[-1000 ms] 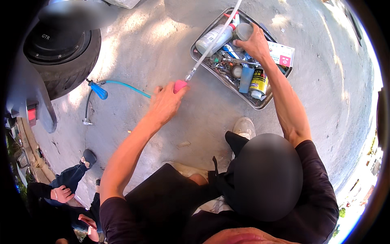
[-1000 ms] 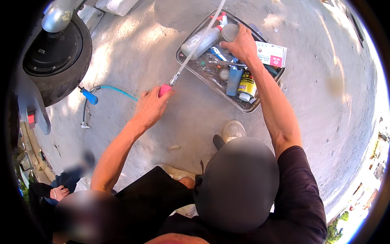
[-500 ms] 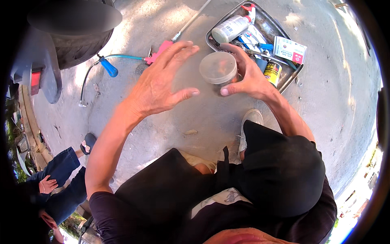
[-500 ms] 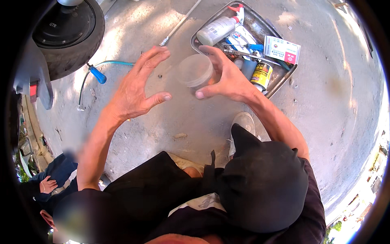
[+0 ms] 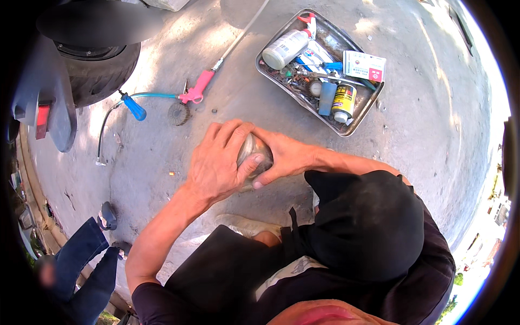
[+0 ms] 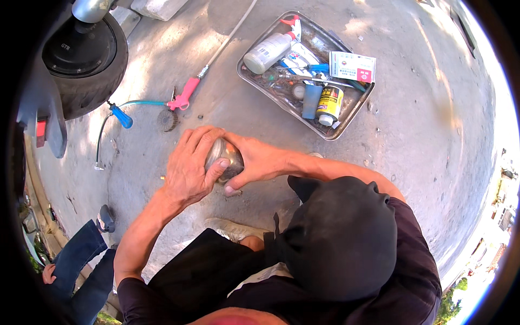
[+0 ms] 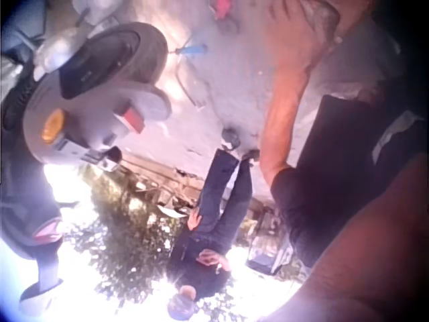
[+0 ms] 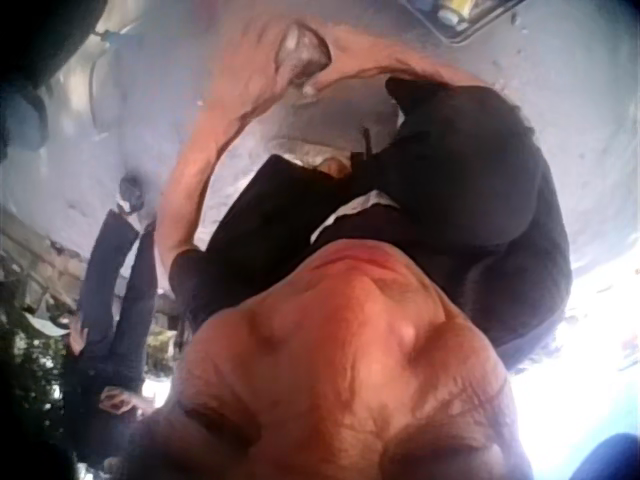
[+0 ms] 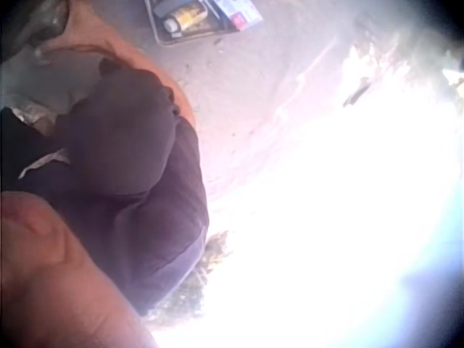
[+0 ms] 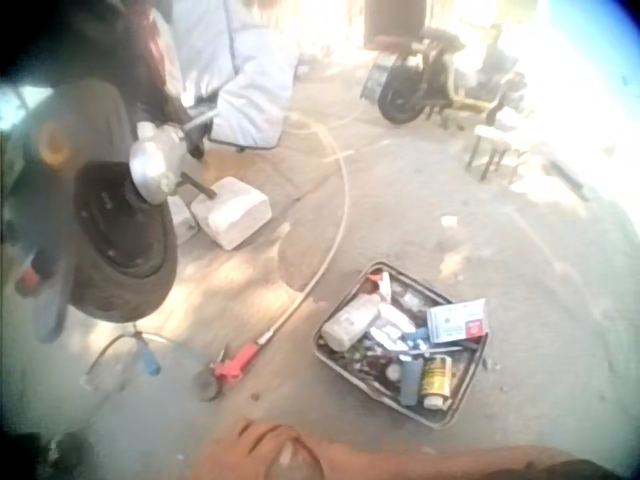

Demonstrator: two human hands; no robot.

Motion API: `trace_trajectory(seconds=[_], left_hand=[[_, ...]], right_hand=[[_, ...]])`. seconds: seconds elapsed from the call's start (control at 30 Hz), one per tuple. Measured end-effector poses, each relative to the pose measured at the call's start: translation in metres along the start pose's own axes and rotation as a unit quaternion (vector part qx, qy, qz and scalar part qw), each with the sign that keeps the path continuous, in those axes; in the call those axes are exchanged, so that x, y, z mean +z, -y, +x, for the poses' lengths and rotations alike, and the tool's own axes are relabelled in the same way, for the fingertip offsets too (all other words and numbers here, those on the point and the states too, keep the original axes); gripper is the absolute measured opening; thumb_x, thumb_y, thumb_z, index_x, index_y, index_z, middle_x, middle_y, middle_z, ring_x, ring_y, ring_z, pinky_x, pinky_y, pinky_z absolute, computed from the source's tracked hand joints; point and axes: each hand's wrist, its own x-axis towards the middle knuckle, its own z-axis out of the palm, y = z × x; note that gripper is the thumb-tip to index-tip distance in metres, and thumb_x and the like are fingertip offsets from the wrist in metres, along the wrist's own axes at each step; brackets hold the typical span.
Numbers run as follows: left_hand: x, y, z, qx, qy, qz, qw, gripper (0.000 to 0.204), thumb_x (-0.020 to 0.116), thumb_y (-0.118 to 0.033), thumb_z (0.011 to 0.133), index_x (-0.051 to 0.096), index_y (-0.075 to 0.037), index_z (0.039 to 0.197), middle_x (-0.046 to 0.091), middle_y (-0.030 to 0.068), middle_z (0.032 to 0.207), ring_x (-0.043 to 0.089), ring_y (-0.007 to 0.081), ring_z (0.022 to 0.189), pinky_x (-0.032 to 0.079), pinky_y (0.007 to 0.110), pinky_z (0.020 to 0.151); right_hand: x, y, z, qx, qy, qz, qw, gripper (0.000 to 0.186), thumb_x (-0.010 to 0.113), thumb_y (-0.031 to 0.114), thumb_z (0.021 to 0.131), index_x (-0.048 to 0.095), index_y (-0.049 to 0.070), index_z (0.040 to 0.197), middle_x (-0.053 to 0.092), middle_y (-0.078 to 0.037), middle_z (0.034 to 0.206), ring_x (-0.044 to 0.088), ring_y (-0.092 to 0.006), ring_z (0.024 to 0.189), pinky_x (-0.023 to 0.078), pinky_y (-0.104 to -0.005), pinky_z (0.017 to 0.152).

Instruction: The person works on a scooter tire, using a screwdriver to remove the valve cap and a brush to clean the tire surface. They then use a screwdriver to probe the tire tread and a metal rod to adjust internal components.

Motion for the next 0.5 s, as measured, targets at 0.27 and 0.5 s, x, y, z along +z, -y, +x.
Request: trace_trajectory(seconds=[0.27,0.5], left_hand=[[0.001,-0.014,0.008,0.096,-0.030,-0.003,0.995,0.061,0.069,-0.055,0.089,0.066,-0.005,0.125,0.061,0.0149,0.122,0.063,0.0340,0.102,0.057,0.043,0.068],[0.023,0.007,0.044,0.179,-0.027,-0.078,0.980,0.068,0.072,-0.055,0.084,0.063,-0.004,0.128,0.063,0.0148,0.119,0.066,0.0333,0.095,0.057,0.041,0.068]], right_hand=[[-0.013,-0.001,-0.012,0.011,0.084,0.157,0.984,0.080,0.095,0.017,0.064,0.059,0.000,0.133,0.070,-0.011,0.115,0.067,-0.0186,0.105,0.054,-0.0333,0.093],[-0.043,-0.025,-0.023,0.084,0.138,0.317,0.934,0.075,0.092,0.016,0.070,0.058,-0.004,0.134,0.071,-0.013,0.116,0.067,-0.0187,0.107,0.054,-0.0341,0.094]])
